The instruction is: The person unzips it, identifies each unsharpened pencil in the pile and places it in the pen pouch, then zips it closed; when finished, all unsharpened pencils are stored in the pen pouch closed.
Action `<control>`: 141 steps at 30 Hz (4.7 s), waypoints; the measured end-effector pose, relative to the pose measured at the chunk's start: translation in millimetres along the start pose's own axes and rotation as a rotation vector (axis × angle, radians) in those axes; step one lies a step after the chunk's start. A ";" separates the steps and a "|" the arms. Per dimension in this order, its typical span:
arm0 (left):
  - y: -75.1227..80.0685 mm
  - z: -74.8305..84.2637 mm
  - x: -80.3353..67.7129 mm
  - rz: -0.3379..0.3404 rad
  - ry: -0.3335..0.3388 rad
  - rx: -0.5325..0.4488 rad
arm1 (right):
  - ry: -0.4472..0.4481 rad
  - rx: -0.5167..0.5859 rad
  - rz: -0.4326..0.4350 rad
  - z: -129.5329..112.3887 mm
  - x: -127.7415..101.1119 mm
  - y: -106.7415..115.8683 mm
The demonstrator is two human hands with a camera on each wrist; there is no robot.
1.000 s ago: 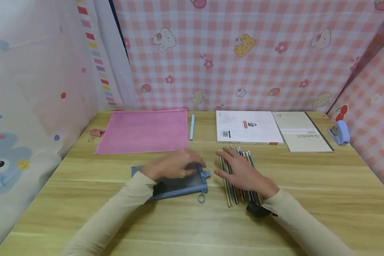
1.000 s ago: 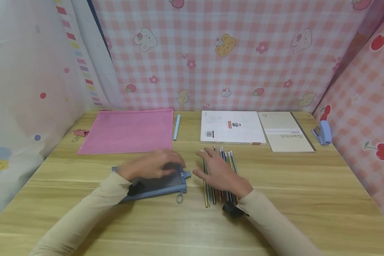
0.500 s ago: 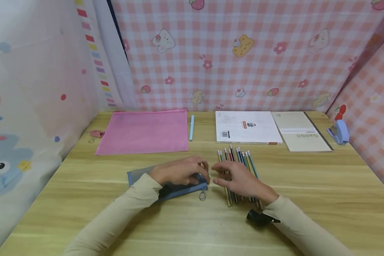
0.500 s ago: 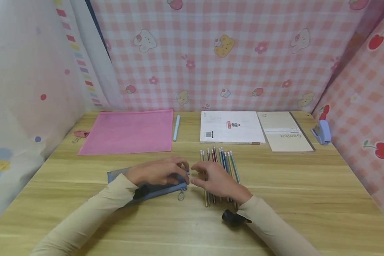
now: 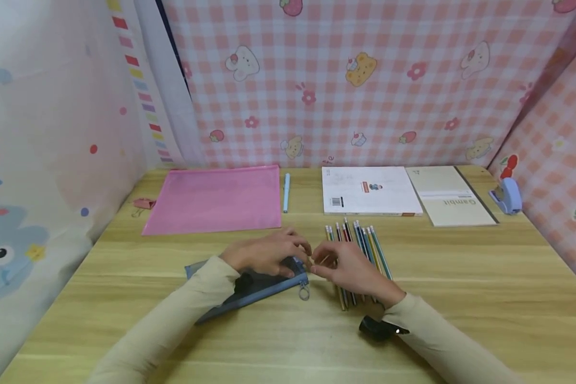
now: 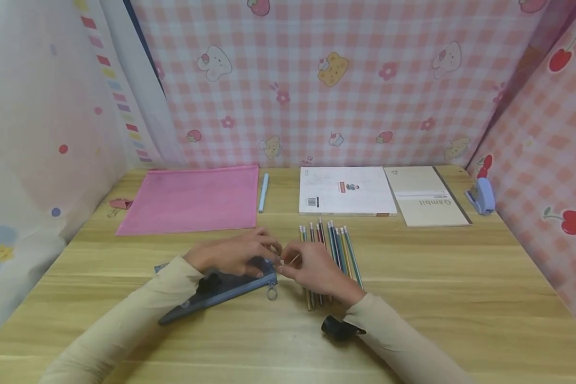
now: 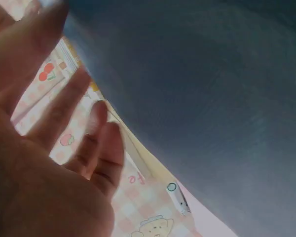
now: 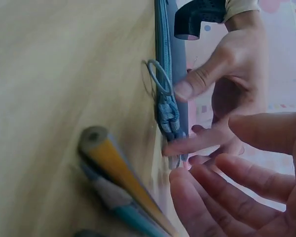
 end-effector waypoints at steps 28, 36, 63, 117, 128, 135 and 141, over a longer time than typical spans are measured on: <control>30.6 -31.1 -14.0 0.277 0.089 -0.579 | 0.016 0.108 0.276 -28.8 7.5 -3.5; 33.6 -41.4 -17.6 0.405 0.134 -0.721 | 0.071 0.077 0.291 -38.9 8.8 -0.4; 32.2 -97.7 -56.3 0.579 0.452 -0.812 | 0.308 -0.043 0.001 -91.2 -42.0 -40.6; 32.6 -14.2 -57.4 0.474 0.430 -0.800 | -0.013 -0.384 -0.177 12.1 15.7 9.9; 29.4 -1.7 -56.2 0.494 0.310 -0.678 | -0.204 -0.316 -0.158 9.2 24.0 4.3; 31.1 3.1 -54.8 0.526 0.285 -0.599 | -0.248 -0.101 -0.122 7.3 26.0 17.3; 31.2 2.5 -54.9 0.596 0.320 -0.566 | -0.206 0.263 0.114 -8.5 29.6 41.4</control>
Point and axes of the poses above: each hand's wrist, its own x-axis towards the middle knuckle, its own y-axis out of the back of the hand, z = x × y, the point moved 6 cm from there along x, towards the middle knuckle, and after that the axes turned 1 degree about -x, right-handed, at the moved point
